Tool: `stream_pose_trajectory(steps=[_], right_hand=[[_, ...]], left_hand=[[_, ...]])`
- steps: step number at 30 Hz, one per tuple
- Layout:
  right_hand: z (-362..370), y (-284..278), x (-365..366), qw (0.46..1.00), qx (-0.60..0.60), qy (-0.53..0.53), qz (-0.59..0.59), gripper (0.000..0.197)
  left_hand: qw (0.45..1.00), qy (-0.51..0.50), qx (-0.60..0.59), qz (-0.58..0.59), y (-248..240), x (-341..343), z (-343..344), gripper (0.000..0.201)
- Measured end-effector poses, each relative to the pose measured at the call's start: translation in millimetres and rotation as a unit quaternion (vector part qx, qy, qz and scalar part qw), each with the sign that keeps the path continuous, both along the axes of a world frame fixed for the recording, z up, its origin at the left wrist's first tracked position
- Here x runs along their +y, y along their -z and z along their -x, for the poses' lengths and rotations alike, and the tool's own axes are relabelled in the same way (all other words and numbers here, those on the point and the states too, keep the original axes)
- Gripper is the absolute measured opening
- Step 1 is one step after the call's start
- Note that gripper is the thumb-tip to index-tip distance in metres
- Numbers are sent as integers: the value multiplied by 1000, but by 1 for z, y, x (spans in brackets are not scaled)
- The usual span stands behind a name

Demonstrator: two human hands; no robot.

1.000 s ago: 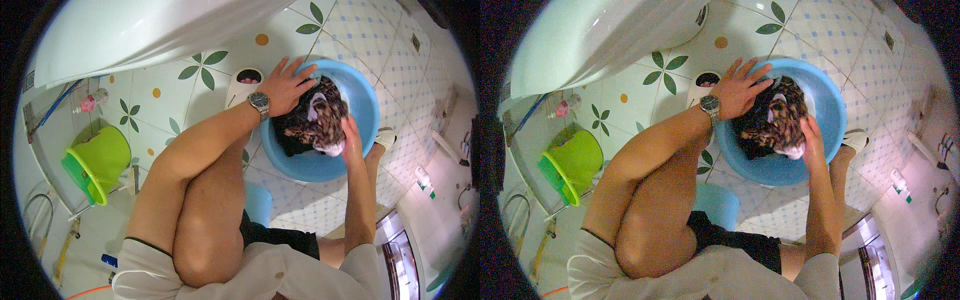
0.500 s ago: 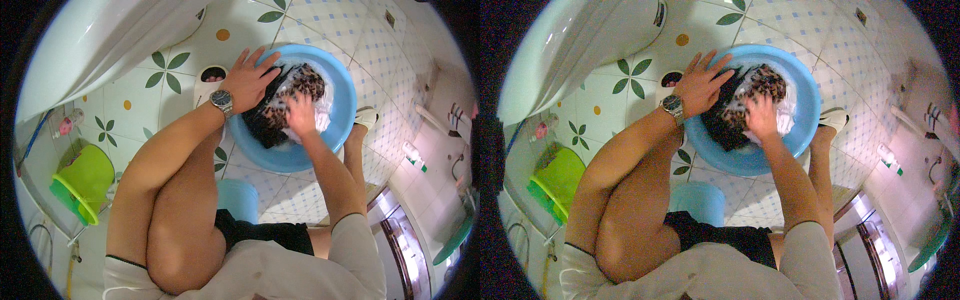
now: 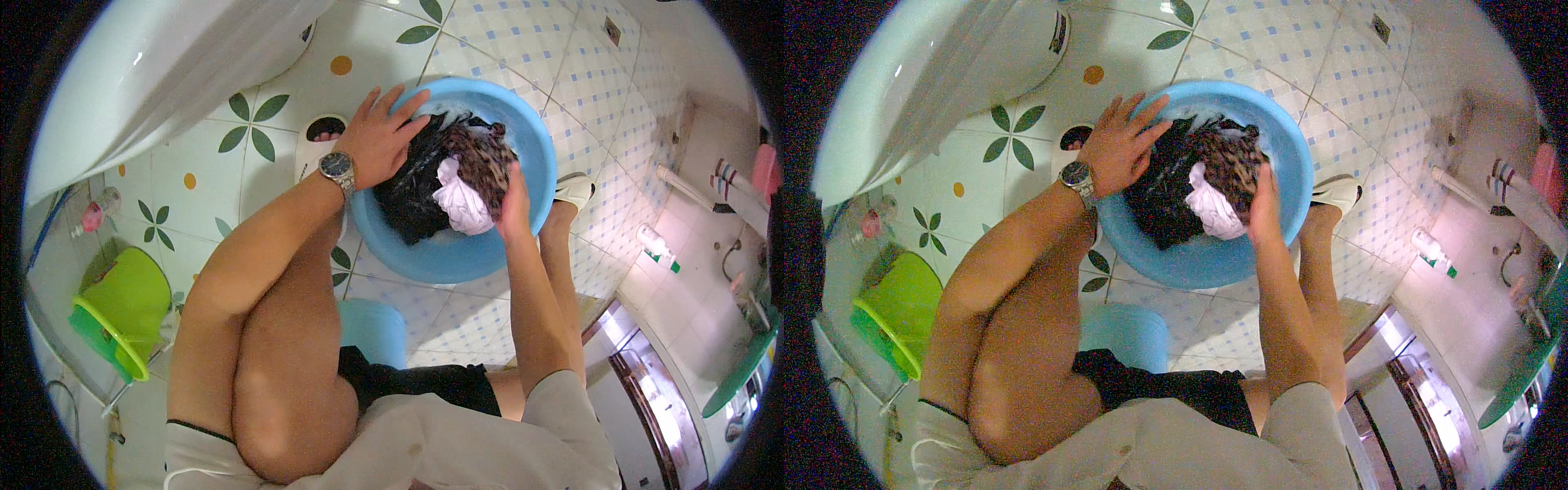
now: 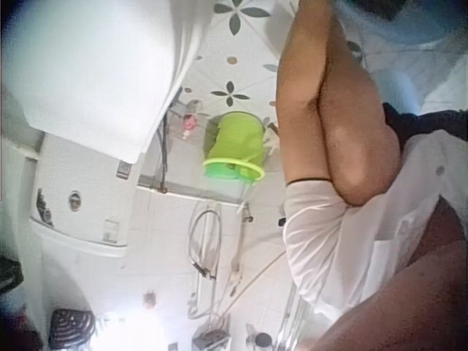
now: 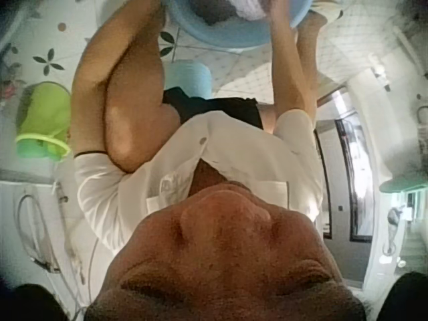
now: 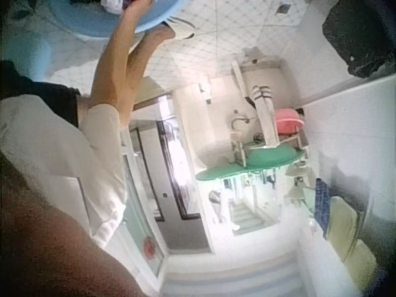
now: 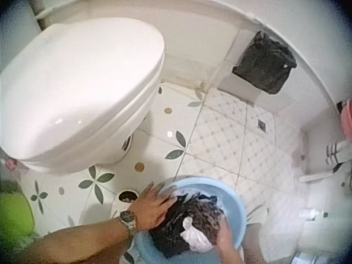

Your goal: The person washes clothes by hand in a basin filled with soapy water, rubbing, scrubbing, and turning the garments.

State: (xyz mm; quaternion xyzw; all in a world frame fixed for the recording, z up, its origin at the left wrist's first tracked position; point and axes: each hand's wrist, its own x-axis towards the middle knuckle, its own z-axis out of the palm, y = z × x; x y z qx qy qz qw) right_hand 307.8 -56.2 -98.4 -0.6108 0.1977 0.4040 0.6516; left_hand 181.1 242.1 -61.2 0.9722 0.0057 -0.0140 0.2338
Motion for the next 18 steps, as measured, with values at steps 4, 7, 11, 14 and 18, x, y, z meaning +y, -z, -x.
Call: stream_pose_trajectory(steps=[4, 7, 11, 14, 18], right_hand=[[29, -40, -43, 816, -382, -317, 296, 55], [56, -32, -34, 648, -484, -507, 297, 64], [76, -22, 19, 522, -498, -633, 282, 57], [37, 8, 37, 497, -536, -622, 281, 50], [-6, 9, 77, 578, -430, -579, 381, 41]], left_hand=[[999, -9, -49, 0, 1, 1, 0, 47], [999, -5, -46, 12, 4, -2, -2, 51], [999, -3, -43, 1, 6, -3, -1, 55], [999, -6, -53, 4, 4, -1, -1, 48], [998, -1, -57, 3, 4, 1, 0, 53]])
